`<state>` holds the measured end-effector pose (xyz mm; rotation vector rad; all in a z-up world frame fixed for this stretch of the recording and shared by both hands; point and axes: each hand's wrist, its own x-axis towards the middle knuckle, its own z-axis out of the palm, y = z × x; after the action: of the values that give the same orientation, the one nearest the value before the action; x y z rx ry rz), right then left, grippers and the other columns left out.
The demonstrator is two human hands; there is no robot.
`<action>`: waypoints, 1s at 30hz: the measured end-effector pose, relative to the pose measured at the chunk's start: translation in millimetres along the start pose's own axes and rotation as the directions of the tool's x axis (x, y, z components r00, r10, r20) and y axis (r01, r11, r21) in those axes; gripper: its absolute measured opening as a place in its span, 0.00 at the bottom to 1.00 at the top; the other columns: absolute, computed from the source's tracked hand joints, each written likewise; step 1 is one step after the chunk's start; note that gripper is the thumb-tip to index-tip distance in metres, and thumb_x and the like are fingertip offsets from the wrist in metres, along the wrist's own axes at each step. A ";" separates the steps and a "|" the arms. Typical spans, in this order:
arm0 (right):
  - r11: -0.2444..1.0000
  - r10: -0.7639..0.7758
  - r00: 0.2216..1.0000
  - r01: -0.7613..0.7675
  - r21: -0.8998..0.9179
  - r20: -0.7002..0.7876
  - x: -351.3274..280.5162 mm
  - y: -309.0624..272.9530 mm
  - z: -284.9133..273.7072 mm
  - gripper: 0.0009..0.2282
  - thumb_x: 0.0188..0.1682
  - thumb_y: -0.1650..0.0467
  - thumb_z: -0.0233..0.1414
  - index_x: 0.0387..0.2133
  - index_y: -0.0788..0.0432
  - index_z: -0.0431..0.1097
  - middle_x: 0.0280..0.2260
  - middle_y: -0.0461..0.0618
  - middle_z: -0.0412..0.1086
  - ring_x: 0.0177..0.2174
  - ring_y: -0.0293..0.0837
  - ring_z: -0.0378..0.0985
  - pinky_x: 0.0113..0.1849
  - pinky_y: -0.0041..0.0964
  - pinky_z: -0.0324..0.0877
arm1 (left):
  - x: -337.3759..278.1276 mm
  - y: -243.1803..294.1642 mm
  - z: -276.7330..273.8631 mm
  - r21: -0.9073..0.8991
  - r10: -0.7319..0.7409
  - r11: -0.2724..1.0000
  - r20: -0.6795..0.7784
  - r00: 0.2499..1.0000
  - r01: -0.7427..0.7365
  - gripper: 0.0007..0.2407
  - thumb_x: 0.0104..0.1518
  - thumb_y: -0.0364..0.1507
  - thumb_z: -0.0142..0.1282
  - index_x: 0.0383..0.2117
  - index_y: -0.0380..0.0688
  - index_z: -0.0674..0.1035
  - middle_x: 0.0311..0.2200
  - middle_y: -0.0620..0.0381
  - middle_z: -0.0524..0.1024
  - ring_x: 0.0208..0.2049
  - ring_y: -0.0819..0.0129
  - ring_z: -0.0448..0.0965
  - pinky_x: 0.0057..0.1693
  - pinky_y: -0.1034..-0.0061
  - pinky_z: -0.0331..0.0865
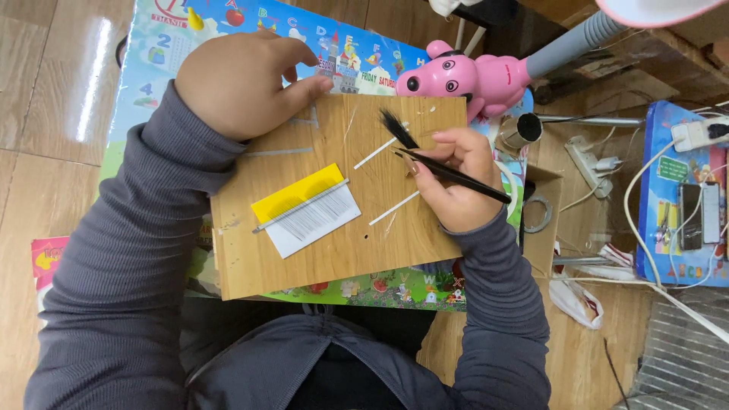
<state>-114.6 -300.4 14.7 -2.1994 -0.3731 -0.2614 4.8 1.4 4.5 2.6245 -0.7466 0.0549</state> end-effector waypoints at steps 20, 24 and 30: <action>0.926 0.131 0.988 -0.091 0.366 -0.084 -9.6 14.0 -5.0 0.13 0.52 0.79 0.55 0.44 0.57 0.57 0.33 0.62 0.72 0.26 0.47 0.80 0.28 0.33 0.78 | 0.3 -0.4 1.5 0.011 -0.008 1.000 0.013 1.000 0.008 0.19 0.69 0.49 0.47 0.50 0.50 0.82 0.34 0.58 0.83 0.29 0.49 0.81 0.28 0.51 0.70; 0.898 0.037 0.990 0.027 0.439 -0.135 -15.3 23.3 -6.6 0.15 0.51 0.77 0.58 0.42 0.57 0.56 0.26 0.57 0.67 0.21 0.44 0.74 0.26 0.34 0.73 | 0.0 -2.4 3.5 0.026 0.019 0.999 -0.014 1.000 -0.018 0.19 0.70 0.48 0.48 0.50 0.50 0.83 0.35 0.58 0.82 0.30 0.50 0.81 0.28 0.53 0.70; 0.814 -0.033 0.979 0.142 0.563 -0.200 -22.0 31.3 -9.2 0.18 0.47 0.76 0.60 0.40 0.54 0.54 0.27 0.55 0.65 0.18 0.46 0.71 0.22 0.37 0.72 | -12.2 13.1 -28.8 -0.153 0.278 0.928 -0.320 0.906 -0.339 0.05 0.71 0.28 0.61 0.45 0.40 0.85 0.37 0.52 0.82 0.36 0.54 0.80 0.40 0.60 0.70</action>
<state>-124.5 -329.7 -9.6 -1.5455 -0.3919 -0.3459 -10.3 8.8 34.0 2.2137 -0.9955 0.4273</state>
